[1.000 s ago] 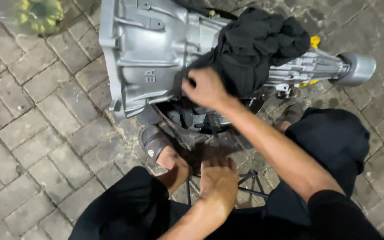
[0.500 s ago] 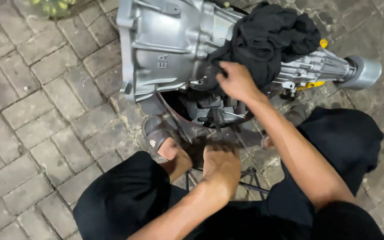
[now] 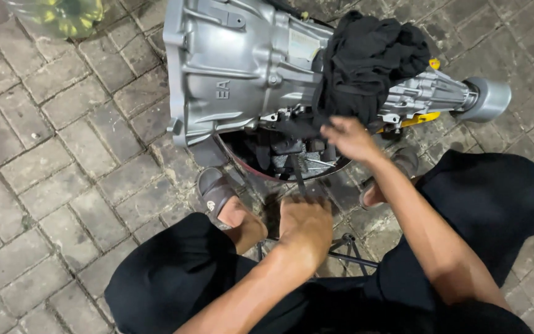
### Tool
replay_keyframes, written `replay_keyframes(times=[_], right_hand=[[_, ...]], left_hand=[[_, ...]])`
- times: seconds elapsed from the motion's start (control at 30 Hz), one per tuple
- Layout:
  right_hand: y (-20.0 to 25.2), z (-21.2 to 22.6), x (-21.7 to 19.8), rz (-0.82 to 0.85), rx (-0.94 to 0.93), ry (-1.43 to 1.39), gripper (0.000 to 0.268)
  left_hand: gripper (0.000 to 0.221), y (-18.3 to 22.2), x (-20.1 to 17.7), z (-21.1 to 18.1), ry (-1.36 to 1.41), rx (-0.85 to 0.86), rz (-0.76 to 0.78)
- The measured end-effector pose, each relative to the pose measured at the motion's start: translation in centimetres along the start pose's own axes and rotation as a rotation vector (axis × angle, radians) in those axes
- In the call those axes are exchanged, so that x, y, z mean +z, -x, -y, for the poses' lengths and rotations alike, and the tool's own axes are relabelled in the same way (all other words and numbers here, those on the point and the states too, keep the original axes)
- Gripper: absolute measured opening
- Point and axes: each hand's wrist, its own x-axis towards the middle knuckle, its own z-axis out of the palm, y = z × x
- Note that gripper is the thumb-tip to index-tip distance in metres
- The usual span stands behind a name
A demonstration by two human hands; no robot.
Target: Using a flathead screwdriver to scrape away old gasket material or sealant from the mating surface of an aluminum transmission casing.
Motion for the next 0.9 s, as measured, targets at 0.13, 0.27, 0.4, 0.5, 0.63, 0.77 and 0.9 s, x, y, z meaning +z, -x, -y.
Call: replay_keyframes(times=[0.13, 0.27, 0.4, 0.5, 0.63, 0.77, 0.9], right_hand=[[-0.8, -4.2, 0.8, 0.004, -0.013, -0.12, 0.053], [1.8, -3.1, -0.3, 0.018, -0.145, -0.095, 0.023], [2.9, -7.0, -0.3, 0.215, 0.157, -0.034, 0.021], [3.1, -14.2, 2.1, 0.338, -0.073, 0.51, 0.019], [0.7, -16.2, 7.0, 0.34, -0.086, 0.473, 0.032], [-1.4, -18.0, 12.0, 0.115, 0.186, 0.49, 0.049], [-2.2, -15.6, 13.3, -0.028, -0.065, 0.584, 0.019]], left_hand=[[0.043, -1.5, 1.5, 0.0, -0.03, -0.004, -0.019], [0.037, -1.1, 1.2, 0.1, -0.038, 0.019, -0.062], [0.029, 1.3, -3.0, 1.8, 0.027, -0.004, -0.021], [0.025, 5.0, -8.8, 4.7, 0.064, -0.093, 0.079], [0.036, 9.3, -7.5, 9.9, -0.773, -0.065, -1.016], [0.042, 10.9, -9.7, 12.4, -0.31, -0.212, -0.509], [0.032, 10.6, -11.8, 12.0, 0.166, -0.381, -0.384]])
